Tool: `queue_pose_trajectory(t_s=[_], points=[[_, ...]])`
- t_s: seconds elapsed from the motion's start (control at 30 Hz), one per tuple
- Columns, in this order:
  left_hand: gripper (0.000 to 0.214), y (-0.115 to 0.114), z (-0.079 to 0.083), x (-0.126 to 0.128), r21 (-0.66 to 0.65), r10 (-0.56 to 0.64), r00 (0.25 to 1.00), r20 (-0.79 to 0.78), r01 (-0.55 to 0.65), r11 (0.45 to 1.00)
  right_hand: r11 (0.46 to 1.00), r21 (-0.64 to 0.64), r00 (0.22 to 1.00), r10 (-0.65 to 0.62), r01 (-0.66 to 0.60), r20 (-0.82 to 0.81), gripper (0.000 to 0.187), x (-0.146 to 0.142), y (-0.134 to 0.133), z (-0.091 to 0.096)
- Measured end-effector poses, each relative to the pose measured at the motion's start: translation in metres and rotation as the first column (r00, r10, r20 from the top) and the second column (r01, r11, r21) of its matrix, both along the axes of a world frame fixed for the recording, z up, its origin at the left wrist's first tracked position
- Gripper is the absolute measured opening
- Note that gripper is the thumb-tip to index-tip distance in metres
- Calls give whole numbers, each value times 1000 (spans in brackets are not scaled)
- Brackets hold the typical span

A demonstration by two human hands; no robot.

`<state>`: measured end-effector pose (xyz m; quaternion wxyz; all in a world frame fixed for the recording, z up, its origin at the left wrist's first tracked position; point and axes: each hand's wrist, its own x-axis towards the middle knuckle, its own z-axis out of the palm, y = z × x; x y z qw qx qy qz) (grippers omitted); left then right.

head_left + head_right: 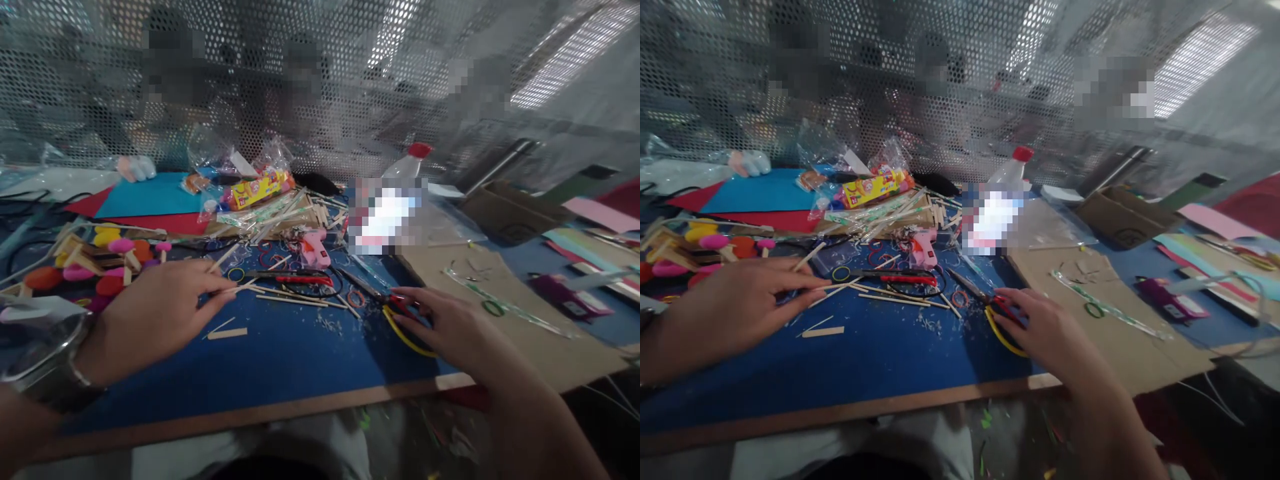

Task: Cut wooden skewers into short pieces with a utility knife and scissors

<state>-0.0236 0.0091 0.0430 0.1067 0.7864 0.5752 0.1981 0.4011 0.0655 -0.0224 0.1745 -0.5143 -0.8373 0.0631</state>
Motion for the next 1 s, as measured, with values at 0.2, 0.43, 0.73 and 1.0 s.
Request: queue_pose_trajectory(t_s=[0.2,0.43,0.73,1.0], points=[[32,-11,-17,-24,-90,54,984,-167,-69,993,997,74,999,3,0,-47,43,-10,-3,2],[44,-18,-26,-14,-139,55,966,-254,-93,986,982,182,994,62,-45,-88,34,-25,-6,17],[35,-10,-33,-12,-82,61,921,-384,-100,992,896,65,895,443,-439,-59,21,-96,-17,33],[32,0,-31,-19,73,155,842,-516,-137,988,799,-129,788,601,-587,134,32,-181,-6,48]])
